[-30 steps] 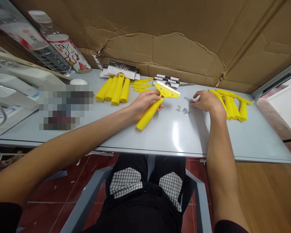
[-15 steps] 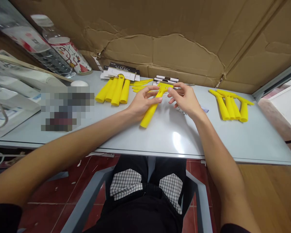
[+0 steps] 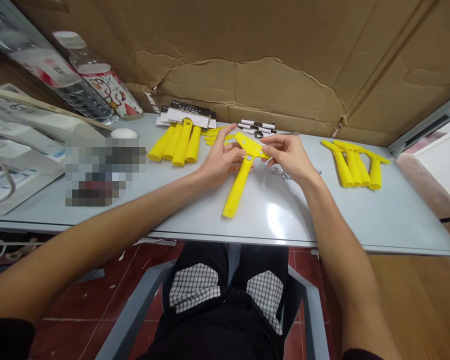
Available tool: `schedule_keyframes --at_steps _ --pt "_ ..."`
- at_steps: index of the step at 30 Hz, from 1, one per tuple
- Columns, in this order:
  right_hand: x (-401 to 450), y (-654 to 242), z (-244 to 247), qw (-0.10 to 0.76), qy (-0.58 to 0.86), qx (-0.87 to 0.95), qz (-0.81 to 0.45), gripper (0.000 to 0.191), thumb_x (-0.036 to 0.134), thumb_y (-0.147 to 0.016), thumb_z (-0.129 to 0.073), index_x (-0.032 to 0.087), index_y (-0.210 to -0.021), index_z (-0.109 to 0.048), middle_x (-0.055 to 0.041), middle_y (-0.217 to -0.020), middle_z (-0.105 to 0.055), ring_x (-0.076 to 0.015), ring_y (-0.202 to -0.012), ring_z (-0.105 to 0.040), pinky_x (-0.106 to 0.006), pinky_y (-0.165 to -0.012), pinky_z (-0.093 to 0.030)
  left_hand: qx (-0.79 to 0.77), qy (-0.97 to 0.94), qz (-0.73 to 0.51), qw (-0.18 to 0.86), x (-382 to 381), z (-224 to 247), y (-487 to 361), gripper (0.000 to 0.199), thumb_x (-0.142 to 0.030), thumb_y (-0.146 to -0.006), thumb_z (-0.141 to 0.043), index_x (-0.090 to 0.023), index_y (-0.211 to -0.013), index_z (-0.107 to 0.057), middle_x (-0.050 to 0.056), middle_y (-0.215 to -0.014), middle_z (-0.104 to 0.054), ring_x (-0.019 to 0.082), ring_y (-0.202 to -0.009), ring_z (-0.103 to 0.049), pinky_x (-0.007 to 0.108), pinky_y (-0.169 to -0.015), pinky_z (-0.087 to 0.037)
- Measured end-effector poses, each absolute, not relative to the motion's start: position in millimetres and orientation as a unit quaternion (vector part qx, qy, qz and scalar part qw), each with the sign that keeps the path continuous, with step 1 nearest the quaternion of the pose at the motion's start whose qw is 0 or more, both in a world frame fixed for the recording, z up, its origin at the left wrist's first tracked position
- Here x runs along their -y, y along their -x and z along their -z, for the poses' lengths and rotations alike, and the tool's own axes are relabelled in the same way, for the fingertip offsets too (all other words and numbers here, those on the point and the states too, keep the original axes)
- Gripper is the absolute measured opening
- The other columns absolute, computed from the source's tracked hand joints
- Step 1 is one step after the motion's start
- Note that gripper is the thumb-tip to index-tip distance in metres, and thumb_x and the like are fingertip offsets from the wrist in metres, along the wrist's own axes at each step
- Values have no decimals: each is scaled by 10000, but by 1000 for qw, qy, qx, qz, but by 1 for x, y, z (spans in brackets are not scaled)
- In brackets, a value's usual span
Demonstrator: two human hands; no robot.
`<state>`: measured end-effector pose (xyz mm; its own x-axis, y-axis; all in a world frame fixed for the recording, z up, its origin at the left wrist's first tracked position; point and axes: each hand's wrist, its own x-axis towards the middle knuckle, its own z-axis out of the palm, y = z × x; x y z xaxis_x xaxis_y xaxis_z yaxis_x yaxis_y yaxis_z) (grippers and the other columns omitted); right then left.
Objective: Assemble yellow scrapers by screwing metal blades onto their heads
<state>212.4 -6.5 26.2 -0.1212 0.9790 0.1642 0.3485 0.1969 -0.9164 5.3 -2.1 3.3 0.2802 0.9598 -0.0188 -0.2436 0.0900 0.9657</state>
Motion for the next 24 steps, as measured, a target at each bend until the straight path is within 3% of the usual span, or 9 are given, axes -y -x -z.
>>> schedule_keyframes --at_steps 5,12,15,18,24 --pt "8 -212 -29 418 526 635 -382 259 421 -860 -813 276 -1066 -756 -71 -1022 -814 -271 -878 -791 -482 -783 -704 -354 -490 -459 651 1 -6 -4 668 -146 -919 -719 -390 -1477 -444 37 -1161 -744 177 -815 -790 359 -793 -634" --pt "9 -212 -32 442 516 606 -414 293 411 -906 -795 289 -1161 -717 -66 -1012 -785 -256 -885 -778 -452 -754 -702 -303 -485 -450 686 -4 -3 2 675 -326 -916 -852 -395 -1452 -447 37 -1119 -784 236 -914 -823 392 -833 -641" --pt "11 -209 -32 460 486 555 -495 430 427 -823 -910 278 -1165 -695 -66 -1018 -776 -235 -845 -767 -403 -697 -694 -265 -493 -458 690 -10 5 3 709 -365 -905 -861 -399 -1467 -430 28 -1141 -794 244 -927 -829 427 -867 -650" --pt "13 -206 -31 425 454 547 -561 555 373 -689 -1028 256 -1135 -718 -66 -1080 -774 -217 -872 -756 -351 -683 -688 -239 -499 -467 690 -15 13 4 729 -378 -901 -857 -394 -1482 -418 30 -1164 -800 250 -919 -834 448 -876 -661" --pt "15 -207 -32 394 443 551 -587 523 345 -673 -1044 224 -1110 -784 -88 -1150 -789 -212 -885 -752 -336 -692 -693 -237 -506 -466 686 -17 14 4 755 -375 -872 -883 -378 -1469 -421 35 -1177 -807 265 -945 -838 459 -890 -672"
